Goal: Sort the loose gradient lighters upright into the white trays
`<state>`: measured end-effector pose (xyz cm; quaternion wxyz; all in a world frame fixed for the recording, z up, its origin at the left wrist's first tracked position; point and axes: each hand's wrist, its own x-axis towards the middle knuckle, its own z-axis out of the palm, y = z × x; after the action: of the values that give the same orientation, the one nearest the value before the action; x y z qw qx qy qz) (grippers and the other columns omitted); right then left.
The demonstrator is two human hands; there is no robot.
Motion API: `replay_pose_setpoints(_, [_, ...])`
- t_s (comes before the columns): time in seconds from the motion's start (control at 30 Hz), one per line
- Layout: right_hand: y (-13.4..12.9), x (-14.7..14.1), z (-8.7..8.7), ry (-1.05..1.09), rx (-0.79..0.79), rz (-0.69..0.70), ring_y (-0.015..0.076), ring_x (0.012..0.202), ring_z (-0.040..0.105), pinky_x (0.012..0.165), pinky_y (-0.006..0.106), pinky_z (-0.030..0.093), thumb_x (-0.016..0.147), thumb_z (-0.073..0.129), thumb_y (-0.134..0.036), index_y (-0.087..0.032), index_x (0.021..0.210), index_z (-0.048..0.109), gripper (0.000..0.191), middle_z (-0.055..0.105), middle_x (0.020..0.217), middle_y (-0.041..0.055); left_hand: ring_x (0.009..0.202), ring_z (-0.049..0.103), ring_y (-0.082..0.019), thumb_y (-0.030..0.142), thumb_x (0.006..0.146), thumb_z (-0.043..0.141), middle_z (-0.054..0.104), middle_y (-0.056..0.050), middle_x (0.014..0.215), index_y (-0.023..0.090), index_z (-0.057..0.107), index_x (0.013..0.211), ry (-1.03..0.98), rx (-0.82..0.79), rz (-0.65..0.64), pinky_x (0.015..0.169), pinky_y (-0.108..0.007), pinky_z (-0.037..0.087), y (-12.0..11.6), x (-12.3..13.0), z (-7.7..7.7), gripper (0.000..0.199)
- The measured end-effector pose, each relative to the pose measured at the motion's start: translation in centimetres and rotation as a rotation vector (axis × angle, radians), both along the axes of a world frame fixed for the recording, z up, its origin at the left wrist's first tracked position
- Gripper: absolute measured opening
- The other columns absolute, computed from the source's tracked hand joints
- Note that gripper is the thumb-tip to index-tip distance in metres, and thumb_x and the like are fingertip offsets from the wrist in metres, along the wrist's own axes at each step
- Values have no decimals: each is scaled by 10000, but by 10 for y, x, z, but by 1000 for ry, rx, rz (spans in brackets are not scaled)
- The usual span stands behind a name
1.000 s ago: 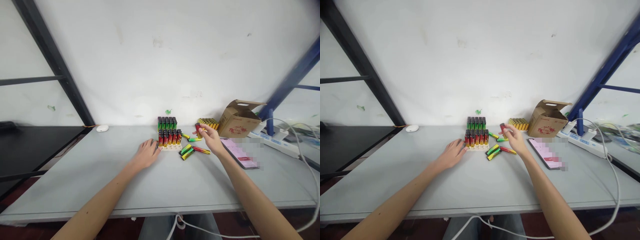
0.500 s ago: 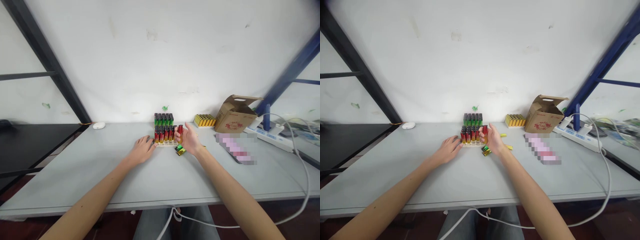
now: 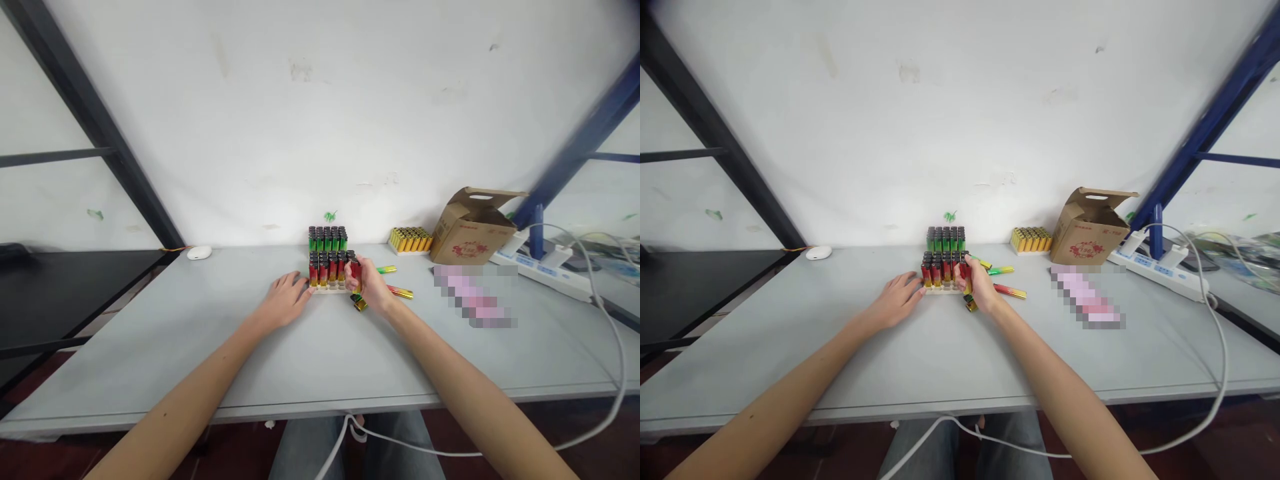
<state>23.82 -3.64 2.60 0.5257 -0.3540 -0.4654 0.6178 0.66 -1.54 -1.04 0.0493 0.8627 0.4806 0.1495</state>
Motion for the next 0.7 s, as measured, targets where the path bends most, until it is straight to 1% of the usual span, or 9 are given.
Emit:
replay_pose_setpoints(0.13, [-4,-11,-8,-80,39,-1,100,454,282,489,243,251,868,434,-536,-208,570,442,444,294,457,-57,1320,414,-317,510,1015,191,459,-153,1398,202,525,1279,11,5,-8,1082,-520,336,1,-1,0,526])
replay_pose_setpoints(0.23, [-6,-16,-12,-114,105,58,103,461,309,489,248,266,894,401,-579,-196,644,512,471,366,477,-47,1322,418,-318,505,1015,200,461,-152,1397,196,527,1276,20,9,-14,1081,-517,340,2,-1,-1,520])
replay_pose_setpoints(0.3, [-5,-16,-13,-119,116,107,105,484,355,508,251,294,899,397,-593,-186,766,571,461,455,548,-34,1322,420,-321,504,1015,204,464,-154,1395,195,535,1264,20,14,-18,1078,-519,344,2,-2,-1,517])
replay_pose_setpoints(0.37, [-5,-14,-11,-123,95,137,111,529,423,535,254,334,879,468,-568,-190,861,580,395,536,651,-18,1317,426,-323,504,1014,209,470,-153,1391,197,536,1258,15,21,-22,1074,-521,348,2,-2,-2,511])
replay_pose_setpoints(0.43, [-4,-11,-8,-141,105,132,126,611,492,584,262,382,856,550,-527,-200,877,570,328,574,738,-5,1303,439,-319,503,1013,220,480,-147,1381,203,521,1272,4,28,-28,1068,-519,353,2,-2,-2,498])
replay_pose_setpoints(0.47, [-4,-9,-6,-167,138,116,135,657,515,617,269,404,854,574,-512,-204,873,571,309,579,765,-2,1294,448,-316,502,1012,226,486,-145,1376,207,509,1286,-3,30,-30,1065,-516,356,2,-2,-2,492])
replay_pose_setpoints(0.53, [-5,-6,-2,-262,255,48,153,752,540,698,290,435,867,581,-501,-204,885,601,299,584,818,11,1281,458,-311,501,1011,235,493,-139,1370,213,483,1311,-14,26,-31,1061,-510,360,2,-1,-1,484])
replay_pose_setpoints(0.63, [-6,-1,1,-461,481,-153,178,863,548,784,322,451,863,617,-469,-203,956,683,289,586,940,48,1281,452,-311,499,1012,237,489,-137,1373,208,459,1332,-16,9,-30,1059,-508,359,1,-1,0,486])
replay_pose_setpoints(0.7, [-6,0,0,-550,588,-270,177,850,546,786,330,459,852,649,-428,-216,999,721,268,570,960,56,1280,449,-314,498,1012,243,488,-140,1372,201,457,1335,-10,9,-31,1055,-506,360,0,0,2,488])
